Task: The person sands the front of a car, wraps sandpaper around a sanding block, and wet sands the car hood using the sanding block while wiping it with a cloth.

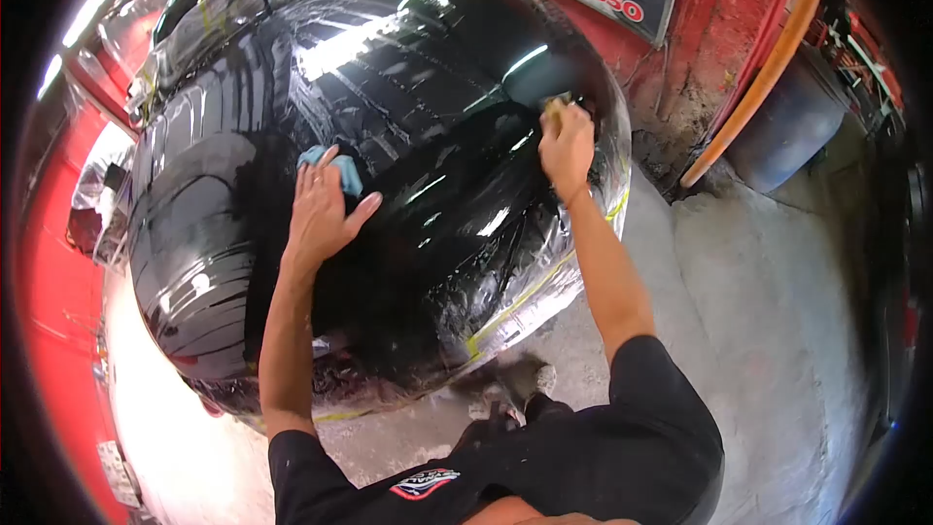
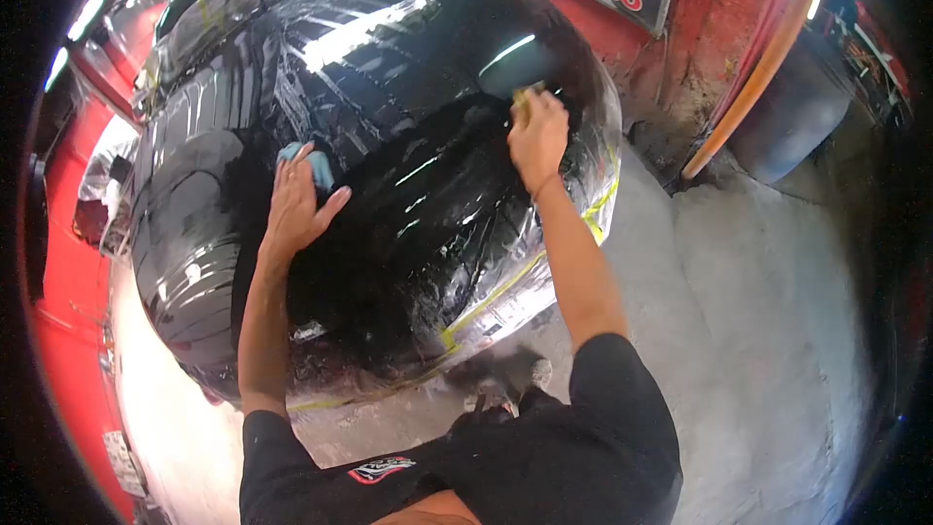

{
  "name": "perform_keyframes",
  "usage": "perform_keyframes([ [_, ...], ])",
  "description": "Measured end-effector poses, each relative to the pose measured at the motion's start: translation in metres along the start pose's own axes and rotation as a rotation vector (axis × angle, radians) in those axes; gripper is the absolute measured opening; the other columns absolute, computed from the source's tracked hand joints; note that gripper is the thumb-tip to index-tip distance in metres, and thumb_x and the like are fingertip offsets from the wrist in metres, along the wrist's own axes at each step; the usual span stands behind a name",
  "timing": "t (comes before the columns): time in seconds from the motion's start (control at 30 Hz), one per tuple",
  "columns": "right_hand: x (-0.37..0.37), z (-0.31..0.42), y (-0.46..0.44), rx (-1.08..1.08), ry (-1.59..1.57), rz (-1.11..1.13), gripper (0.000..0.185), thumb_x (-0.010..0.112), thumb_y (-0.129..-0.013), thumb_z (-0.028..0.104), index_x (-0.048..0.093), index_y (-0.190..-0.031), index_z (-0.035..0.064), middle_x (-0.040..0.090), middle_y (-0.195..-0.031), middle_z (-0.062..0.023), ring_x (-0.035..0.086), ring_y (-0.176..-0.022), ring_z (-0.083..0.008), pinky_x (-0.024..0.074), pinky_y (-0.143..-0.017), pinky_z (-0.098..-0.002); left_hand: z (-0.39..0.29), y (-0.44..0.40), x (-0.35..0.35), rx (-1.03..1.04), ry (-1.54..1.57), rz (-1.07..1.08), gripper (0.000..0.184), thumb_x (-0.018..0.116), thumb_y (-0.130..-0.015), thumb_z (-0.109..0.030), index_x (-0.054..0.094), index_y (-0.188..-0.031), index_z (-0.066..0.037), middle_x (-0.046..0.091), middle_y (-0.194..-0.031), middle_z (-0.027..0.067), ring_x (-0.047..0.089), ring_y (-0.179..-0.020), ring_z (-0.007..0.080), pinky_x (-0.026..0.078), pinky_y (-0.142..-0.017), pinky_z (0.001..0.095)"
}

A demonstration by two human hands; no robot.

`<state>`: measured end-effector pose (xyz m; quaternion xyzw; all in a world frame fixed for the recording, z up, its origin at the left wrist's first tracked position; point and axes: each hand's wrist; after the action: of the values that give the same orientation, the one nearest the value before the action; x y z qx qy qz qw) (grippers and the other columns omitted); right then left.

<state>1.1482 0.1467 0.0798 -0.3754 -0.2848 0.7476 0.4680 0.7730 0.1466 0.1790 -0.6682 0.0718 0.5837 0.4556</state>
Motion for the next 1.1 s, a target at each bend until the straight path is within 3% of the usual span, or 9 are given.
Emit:
perform_keyframes([
  [0.1,-0.008,0.019,-0.007,0.202,0.136,0.161,0.022,0.063,-0.087,0.016,0.067,-0.104,0.0023,0.066,-0.102,-0.0199,0.059,-0.100,-0.0381,0.0455,-0.087,-0.0487,0.000,-0.032,0.036,0.022,0.009,0.009,0.057,0.065,-0.092,-0.041,0.047,-0.117,0.007,0.047,-0.140,0.0300,0.045,-0.131,0.0467,0.028,-0.114,0.0552],
  [0.17,-0.027,0.073,0.062,-0.206,0.075,-0.021,0.019,0.060,-0.087,0.016,0.066,-0.099,0.0021,0.064,-0.098,-0.0196,0.059,-0.098,-0.0390,0.0417,-0.093,-0.0511,0.000,-0.060,0.048,0.050,0.015,0.023,0.058,0.063,-0.093,-0.043,0.045,-0.119,0.006,0.047,-0.142,0.0295,0.045,-0.131,0.0467,0.028,-0.115,0.0558],
  [0.23,-0.056,0.130,0.145,-0.224,-0.226,0.232,0.034,0.064,-0.078,0.004,0.067,-0.112,0.0026,0.063,-0.115,-0.0201,0.060,-0.109,-0.0390,0.0447,-0.098,-0.0488,0.003,-0.077,0.058,0.079,0.081,0.047,0.059,0.062,-0.094,-0.044,0.044,-0.121,0.006,0.046,-0.142,0.0300,0.043,-0.133,0.0469,0.026,-0.116,0.0561],
  [0.37,-0.048,0.089,0.102,-0.245,-0.105,0.112,0.041,0.060,-0.073,-0.008,0.069,-0.110,0.0080,0.064,-0.121,-0.0193,0.059,-0.115,-0.0372,0.0479,-0.098,-0.0459,0.000,-0.094,0.062,0.017,0.218,0.017,0.051,0.068,-0.089,-0.041,0.053,-0.119,-0.003,0.031,-0.152,0.0337,0.038,-0.137,0.0500,0.031,-0.113,0.0555],
  [0.5,0.025,-0.015,-0.025,0.059,0.124,0.006,0.025,0.068,-0.085,0.010,0.066,-0.109,0.0029,0.066,-0.109,-0.0202,0.060,-0.103,-0.0421,0.0480,-0.092,-0.0482,-0.006,-0.090,0.052,0.017,0.218,-0.078,0.057,0.080,-0.075,-0.049,0.065,-0.114,-0.010,0.025,-0.154,0.0346,0.036,-0.137,0.0517,0.031,-0.113,0.0552],
  [0.63,-0.017,0.064,0.041,-0.090,0.021,0.075,0.029,0.070,-0.083,0.009,0.066,-0.112,0.0032,0.061,-0.119,-0.0218,0.057,-0.111,-0.0399,0.0469,-0.096,-0.0463,-0.006,-0.089,0.054,-0.042,0.150,0.097,0.068,0.075,-0.074,-0.062,0.061,-0.122,-0.016,0.029,-0.154,0.0331,0.037,-0.138,0.0486,0.022,-0.118,0.0554],
  [0.73,-0.051,0.115,0.104,-0.278,-0.091,0.172,0.035,0.070,-0.082,0.005,0.068,-0.117,0.0089,0.064,-0.117,-0.0185,0.059,-0.112,-0.0376,0.0482,-0.098,-0.0443,-0.004,-0.089,0.052,-0.006,0.151,0.156,0.088,0.074,-0.069,-0.070,0.055,-0.129,-0.009,0.031,-0.153,0.0321,0.034,-0.140,0.0476,0.017,-0.120,0.0555],
  [0.87,0.012,-0.034,-0.034,0.088,0.118,0.104,0.019,0.067,-0.088,0.019,0.066,-0.098,0.0029,0.066,-0.096,-0.0196,0.062,-0.089,-0.0416,0.0489,-0.077,-0.0488,0.003,-0.097,0.049,0.059,0.186,0.180,0.103,0.077,-0.059,-0.074,0.052,-0.130,-0.003,0.034,-0.152,0.0304,0.030,-0.142,0.0480,0.015,-0.120,0.0558],
  [1.1,-0.025,0.080,0.086,-0.115,-0.125,-0.009,0.028,0.072,-0.087,0.017,0.067,-0.113,0.0065,0.065,-0.114,-0.0206,0.060,-0.108,-0.0406,0.0506,-0.089,-0.0468,0.001,-0.097,0.059,0.010,0.224,0.151,0.090,0.075,-0.067,-0.071,0.057,-0.123,-0.002,0.038,-0.152,0.0263,0.034,-0.140,0.0462,0.018,-0.121,0.0549],
])
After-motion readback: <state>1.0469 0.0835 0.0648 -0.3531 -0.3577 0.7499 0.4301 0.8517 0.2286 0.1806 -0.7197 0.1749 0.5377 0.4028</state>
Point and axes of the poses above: each hand's wrist, its own y-axis away from the middle knuckle, its own x-axis out of the palm, z = x × y
